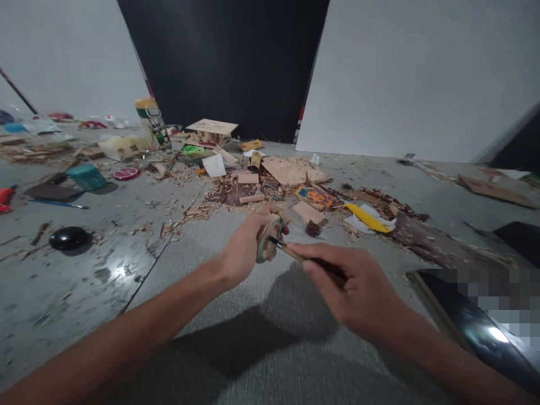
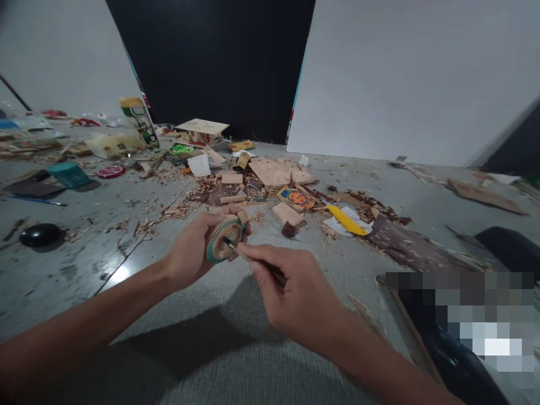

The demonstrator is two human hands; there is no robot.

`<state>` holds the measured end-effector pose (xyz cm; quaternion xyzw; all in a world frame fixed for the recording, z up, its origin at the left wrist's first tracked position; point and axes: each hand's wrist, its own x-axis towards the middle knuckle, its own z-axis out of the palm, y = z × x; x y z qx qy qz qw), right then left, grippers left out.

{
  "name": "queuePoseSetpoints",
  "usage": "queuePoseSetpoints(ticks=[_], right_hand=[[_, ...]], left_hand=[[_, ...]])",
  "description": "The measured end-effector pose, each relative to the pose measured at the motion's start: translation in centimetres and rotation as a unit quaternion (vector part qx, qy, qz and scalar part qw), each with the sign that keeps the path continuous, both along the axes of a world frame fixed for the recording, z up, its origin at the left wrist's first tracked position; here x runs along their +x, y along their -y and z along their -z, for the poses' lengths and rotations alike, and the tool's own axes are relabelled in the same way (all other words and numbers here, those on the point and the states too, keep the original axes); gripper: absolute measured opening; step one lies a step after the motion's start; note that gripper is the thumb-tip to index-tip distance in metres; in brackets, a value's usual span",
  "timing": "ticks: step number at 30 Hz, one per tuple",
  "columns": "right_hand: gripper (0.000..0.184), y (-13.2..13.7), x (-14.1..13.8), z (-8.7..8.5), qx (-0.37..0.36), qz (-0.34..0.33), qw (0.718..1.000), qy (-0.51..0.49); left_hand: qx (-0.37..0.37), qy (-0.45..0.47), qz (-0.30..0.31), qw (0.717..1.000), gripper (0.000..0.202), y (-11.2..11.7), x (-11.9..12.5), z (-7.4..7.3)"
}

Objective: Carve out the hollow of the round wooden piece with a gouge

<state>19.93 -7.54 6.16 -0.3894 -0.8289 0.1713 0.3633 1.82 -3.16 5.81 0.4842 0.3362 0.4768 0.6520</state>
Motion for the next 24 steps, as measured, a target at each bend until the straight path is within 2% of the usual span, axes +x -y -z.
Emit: queuePoseSetpoints(ticks=[3, 5, 6, 10, 13, 16, 24], right_hand=[[0.031, -0.6, -0.1, -0.1, -0.183, -0.008, 0.979, -0.093], [0.033, -0.9, 0.1, -0.2, -0.25, -0.025, 0.959, -0.133], [0.033, -0.9, 0.2, -0.4, -0.254, -0.023, 0.957, -0.137], [0.034, -0.4, 0.9, -1.6, -0.152, 0.024, 0.988, -0.034], [0.04, 0.2, 1.1, -2.4, -0.068, 0.015, 0.996, 0.058], [0.042, 0.5, 1.2, -2.6, -0.002, -0.001, 0.996, 0.095], [0.039, 1.1, 1.3, -2.2, 0.067, -0.006, 0.989, 0.134]], left_hand=[[-0.023, 0.053, -0.001, 0.998, 0.019, -0.2, 0.0, 0.3], [-0.043, 0.077, 0.007, 0.996, 0.021, -0.4, 0.0, 0.3], [-0.05, 0.082, 0.012, 0.995, 0.023, -0.4, -0.1, 0.2], [-0.072, 0.097, 0.02, 0.993, 0.023, -0.5, -0.2, 0.0], [-0.078, 0.102, 0.017, 0.992, 0.022, -0.3, -0.2, -0.2], [-0.065, 0.082, 0.022, 0.994, 0.025, -0.1, -0.2, -0.3], [-0.075, 0.036, 0.026, 0.996, 0.027, 0.0, -0.2, -0.6]])
